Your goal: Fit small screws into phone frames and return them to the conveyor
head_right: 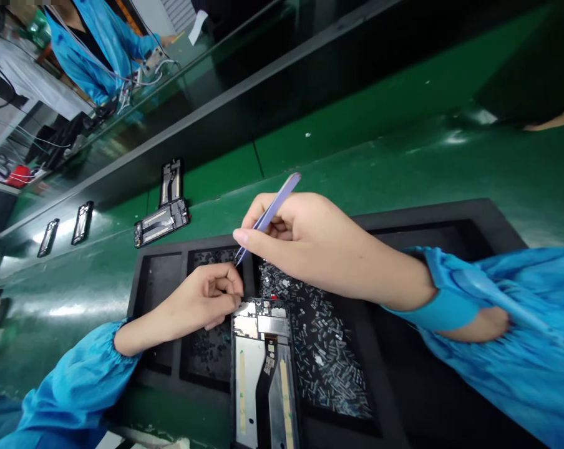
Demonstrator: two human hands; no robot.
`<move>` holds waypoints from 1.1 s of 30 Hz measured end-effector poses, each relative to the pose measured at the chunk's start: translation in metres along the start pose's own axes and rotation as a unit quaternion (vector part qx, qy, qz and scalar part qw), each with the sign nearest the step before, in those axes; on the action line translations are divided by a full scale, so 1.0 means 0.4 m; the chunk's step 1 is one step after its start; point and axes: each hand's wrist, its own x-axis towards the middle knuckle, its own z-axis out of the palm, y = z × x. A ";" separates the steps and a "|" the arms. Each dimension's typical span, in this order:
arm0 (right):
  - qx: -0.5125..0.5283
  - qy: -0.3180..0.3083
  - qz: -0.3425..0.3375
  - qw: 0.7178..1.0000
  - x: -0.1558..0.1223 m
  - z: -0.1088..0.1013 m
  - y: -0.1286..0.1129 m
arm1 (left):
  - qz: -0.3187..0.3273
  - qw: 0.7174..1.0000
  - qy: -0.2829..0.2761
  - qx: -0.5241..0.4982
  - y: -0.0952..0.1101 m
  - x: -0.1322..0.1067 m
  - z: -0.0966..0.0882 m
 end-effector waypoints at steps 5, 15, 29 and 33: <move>-0.009 0.013 0.003 1.000 0.006 -0.003 0.001 | -0.001 1.000 -0.004 -0.001 -0.003 0.000 0.001; 0.085 0.092 0.001 0.992 0.017 -0.025 -0.018 | -0.015 0.995 0.052 0.083 0.027 -0.076 -0.011; 0.159 0.248 0.061 0.954 0.029 -0.036 0.017 | 0.082 0.784 0.472 0.395 -0.150 -0.180 0.408; 0.256 0.278 0.091 0.921 0.037 -0.038 0.034 | 0.058 0.833 0.461 0.300 -0.103 -0.188 0.347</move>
